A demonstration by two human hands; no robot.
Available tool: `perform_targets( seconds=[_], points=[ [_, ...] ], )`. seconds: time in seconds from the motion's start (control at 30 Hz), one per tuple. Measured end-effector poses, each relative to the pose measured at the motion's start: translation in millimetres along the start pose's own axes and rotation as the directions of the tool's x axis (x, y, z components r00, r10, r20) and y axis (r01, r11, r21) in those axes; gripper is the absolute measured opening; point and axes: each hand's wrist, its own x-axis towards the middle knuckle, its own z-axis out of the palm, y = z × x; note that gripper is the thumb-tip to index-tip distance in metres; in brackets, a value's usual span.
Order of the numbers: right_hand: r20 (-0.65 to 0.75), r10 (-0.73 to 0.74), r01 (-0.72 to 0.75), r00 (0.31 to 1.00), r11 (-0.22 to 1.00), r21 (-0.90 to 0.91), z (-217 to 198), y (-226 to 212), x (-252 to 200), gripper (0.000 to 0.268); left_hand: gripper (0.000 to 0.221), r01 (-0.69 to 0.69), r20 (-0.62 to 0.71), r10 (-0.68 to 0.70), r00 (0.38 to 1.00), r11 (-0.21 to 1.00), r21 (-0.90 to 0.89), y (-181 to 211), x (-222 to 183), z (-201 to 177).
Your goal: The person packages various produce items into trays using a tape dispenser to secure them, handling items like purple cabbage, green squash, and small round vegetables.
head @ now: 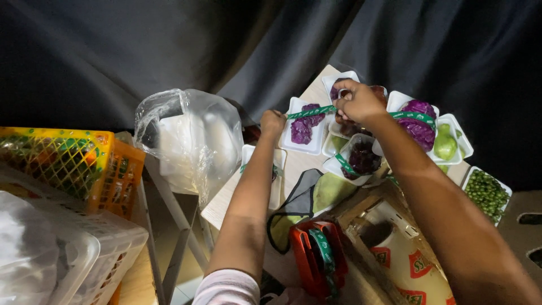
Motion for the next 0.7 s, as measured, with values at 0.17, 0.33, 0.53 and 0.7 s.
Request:
perform_targets(
  seconds=[0.17, 0.33, 0.53, 0.7],
  points=[
    [-0.024, 0.014, -0.013, 1.0, 1.0, 0.016, -2, -6, -4, 0.045, 0.03, 0.139, -0.01, -0.139, 0.99, 0.978, 0.154, 13, 1, -17],
    [-0.029, 0.02, -0.02, 0.999, 1.0, 0.011, -2, 7, 2, 0.045, 0.043, 0.028, -0.034, -0.025, 0.999, 0.994, 0.105, 10, 22, 13],
    [-0.06, 0.058, -0.058, 0.997, 0.998, -0.01, -8, 9, -1, 0.042, 0.082, 0.11, 0.155, -0.176, 0.972, 0.927, 0.358, 5, 42, 42],
    [-0.08, 0.067, -0.075, 0.995, 0.992, -0.101, -15, 39, 19, 0.036, 0.081, 0.111, 0.168, -0.176, 0.97, 0.934, 0.34, 64, -21, 27]
  ],
)
